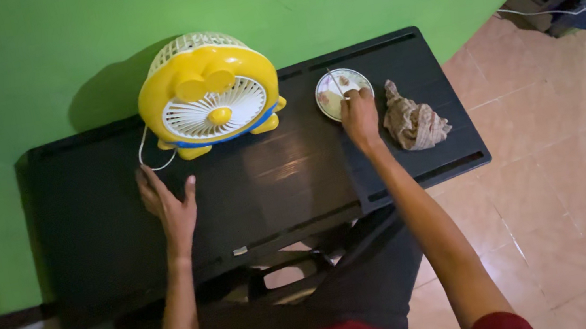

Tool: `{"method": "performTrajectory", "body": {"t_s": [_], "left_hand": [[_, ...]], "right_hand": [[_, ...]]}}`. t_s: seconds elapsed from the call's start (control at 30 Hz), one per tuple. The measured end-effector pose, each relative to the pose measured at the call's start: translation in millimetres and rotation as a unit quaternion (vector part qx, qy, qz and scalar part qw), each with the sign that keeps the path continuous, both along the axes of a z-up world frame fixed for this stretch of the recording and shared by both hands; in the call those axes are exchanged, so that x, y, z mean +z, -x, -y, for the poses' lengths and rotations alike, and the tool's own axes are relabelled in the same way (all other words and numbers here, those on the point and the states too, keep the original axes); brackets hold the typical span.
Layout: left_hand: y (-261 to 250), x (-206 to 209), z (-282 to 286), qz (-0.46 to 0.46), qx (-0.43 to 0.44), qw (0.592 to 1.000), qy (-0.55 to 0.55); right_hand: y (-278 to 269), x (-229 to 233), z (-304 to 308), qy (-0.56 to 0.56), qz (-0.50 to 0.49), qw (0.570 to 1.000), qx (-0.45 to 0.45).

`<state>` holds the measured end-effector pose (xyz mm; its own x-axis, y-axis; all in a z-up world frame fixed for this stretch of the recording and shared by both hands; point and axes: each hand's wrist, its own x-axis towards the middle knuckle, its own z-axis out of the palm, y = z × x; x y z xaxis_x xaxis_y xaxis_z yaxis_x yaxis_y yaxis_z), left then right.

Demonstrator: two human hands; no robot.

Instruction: The person assembles a small electric fan by attaching the front grille to the fan body using a screwdriver. They tighten multiple screws around the grille perimeter, rotate the fan to access different sides, and finally place the assembled fan upright on the table.

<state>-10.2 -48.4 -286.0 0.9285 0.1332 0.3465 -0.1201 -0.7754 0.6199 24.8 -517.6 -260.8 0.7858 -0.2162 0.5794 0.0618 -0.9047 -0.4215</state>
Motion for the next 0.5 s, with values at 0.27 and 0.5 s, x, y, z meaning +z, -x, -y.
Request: {"method": "performTrajectory", "body": {"t_s": [0.27, 0.5], "left_hand": [[14.5, 3.3, -2.5, -0.025, 0.004, 1.0, 0.011], [26.0, 8.4, -5.6, -0.005, -0.008, 1.0, -0.03]], "right_hand": [[76.1, 53.8, 33.0, 0.035, -0.008, 0.996, -0.076], [107.8, -6.9, 95.2, 0.172, -0.078, 0.979, -0.073]]}}
